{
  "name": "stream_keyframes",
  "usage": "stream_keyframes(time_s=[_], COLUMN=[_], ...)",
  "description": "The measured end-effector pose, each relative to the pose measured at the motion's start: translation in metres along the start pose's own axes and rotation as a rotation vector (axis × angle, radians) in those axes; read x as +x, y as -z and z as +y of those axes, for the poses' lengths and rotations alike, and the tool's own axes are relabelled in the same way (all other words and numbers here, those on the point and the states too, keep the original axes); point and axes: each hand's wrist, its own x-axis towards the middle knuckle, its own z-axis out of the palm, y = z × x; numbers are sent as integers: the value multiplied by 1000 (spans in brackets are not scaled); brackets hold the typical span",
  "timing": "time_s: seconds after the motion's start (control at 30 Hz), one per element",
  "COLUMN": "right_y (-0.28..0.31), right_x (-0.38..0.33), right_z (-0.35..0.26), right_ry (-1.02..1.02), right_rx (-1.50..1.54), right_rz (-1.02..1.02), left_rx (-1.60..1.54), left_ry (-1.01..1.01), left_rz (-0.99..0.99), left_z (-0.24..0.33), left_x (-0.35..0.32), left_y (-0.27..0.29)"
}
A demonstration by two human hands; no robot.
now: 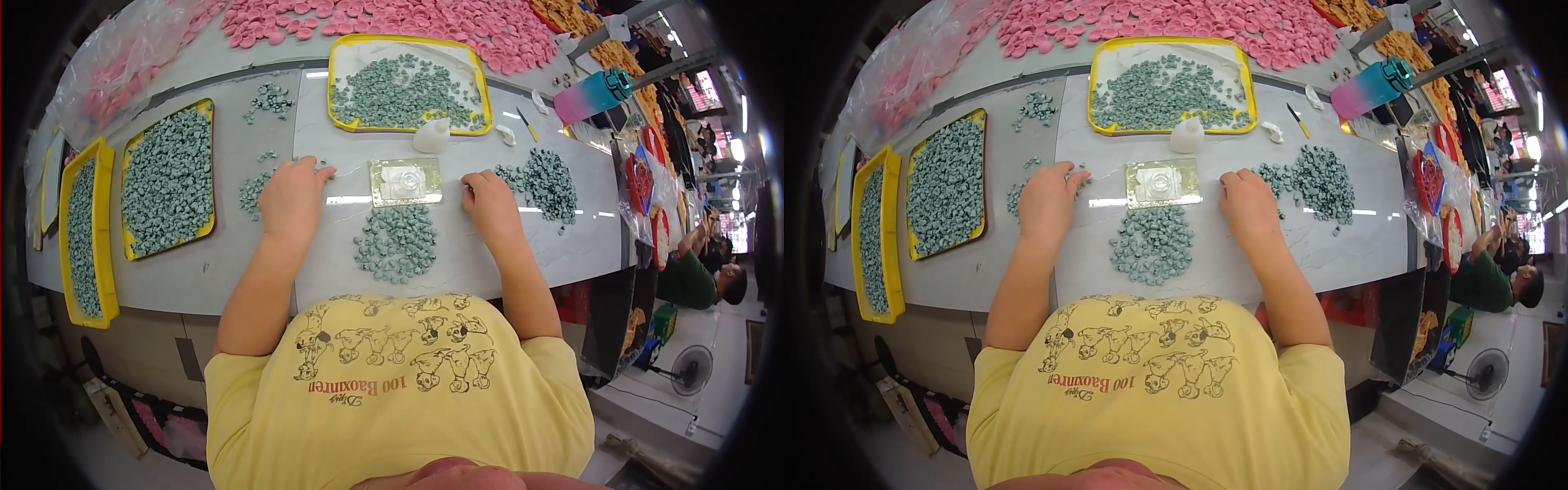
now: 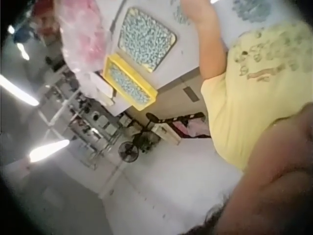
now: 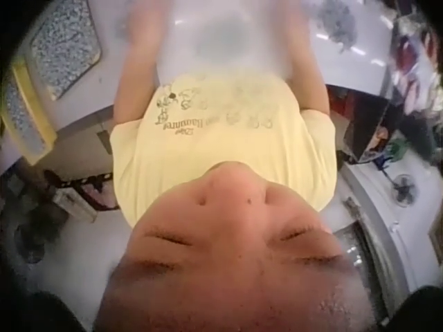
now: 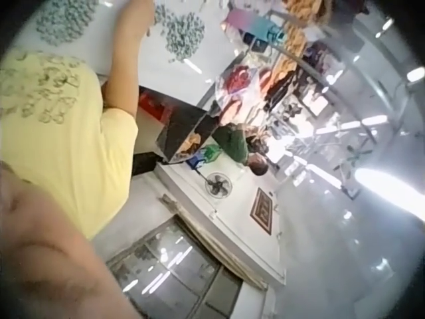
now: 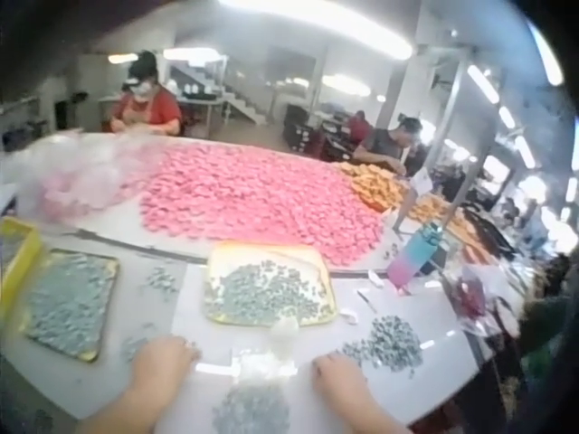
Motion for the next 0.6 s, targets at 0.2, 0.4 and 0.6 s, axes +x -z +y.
stream_keyframes(time_s=[0.2, 0.4, 0.6], right_y=[-3, -4, -8], right_x=[-3, -7, -9], right_z=[-3, -6, -3], right_ry=[80, 9, -28], right_rx=[138, 188, 280], right_rz=[122, 96, 121], left_rx=[6, -2, 14], left_ry=[45, 14, -23], left_rz=[-31, 13, 87], left_z=[-5, -10, -11], left_x=[3, 3, 3], left_y=[4, 0, -1])
